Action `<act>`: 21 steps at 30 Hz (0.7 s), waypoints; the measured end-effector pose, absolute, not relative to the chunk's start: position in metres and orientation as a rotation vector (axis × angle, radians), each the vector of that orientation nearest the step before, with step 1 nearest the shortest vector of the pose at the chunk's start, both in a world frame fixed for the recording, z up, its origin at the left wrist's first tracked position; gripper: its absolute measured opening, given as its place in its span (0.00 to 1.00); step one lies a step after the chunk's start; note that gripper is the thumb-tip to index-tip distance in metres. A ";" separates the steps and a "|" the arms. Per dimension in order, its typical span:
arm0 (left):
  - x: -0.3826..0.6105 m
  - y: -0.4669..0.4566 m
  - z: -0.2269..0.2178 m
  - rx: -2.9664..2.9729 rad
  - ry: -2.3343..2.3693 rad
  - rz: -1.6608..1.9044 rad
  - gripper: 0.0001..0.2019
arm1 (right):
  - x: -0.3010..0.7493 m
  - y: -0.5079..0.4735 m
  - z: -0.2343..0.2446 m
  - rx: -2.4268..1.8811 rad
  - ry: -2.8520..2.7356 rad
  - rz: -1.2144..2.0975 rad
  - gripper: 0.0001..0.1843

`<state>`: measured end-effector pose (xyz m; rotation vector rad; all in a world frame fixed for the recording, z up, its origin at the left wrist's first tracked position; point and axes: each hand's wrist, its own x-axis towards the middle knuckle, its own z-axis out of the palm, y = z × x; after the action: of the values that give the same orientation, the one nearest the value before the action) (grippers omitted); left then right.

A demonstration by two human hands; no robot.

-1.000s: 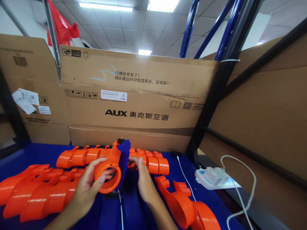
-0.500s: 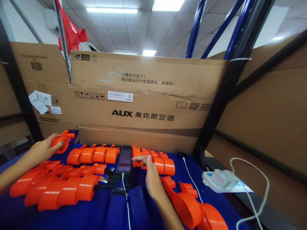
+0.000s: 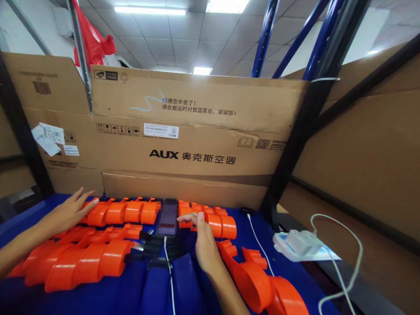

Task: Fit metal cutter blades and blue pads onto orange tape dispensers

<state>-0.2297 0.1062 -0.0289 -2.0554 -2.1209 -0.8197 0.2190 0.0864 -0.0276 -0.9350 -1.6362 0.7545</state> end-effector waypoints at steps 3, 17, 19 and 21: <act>-0.197 0.080 -0.017 -2.334 -1.845 -0.702 0.32 | 0.218 0.083 -0.026 -0.930 -1.648 0.746 0.40; -0.122 0.021 -0.038 -2.963 -1.461 -0.333 0.48 | 0.213 0.075 -0.018 -0.933 -1.623 0.756 0.38; -0.120 0.018 -0.032 -2.935 -1.426 -0.421 0.47 | 0.213 0.074 -0.018 -0.930 -1.628 0.759 0.37; -0.119 0.014 -0.023 -2.904 -1.403 -0.482 0.47 | 0.214 0.073 -0.018 -0.930 -1.630 0.759 0.37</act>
<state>-0.1189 0.0142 -0.0228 -2.9039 -1.4035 -0.4824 0.2140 0.0730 -0.0181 -0.9296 -1.6301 0.7593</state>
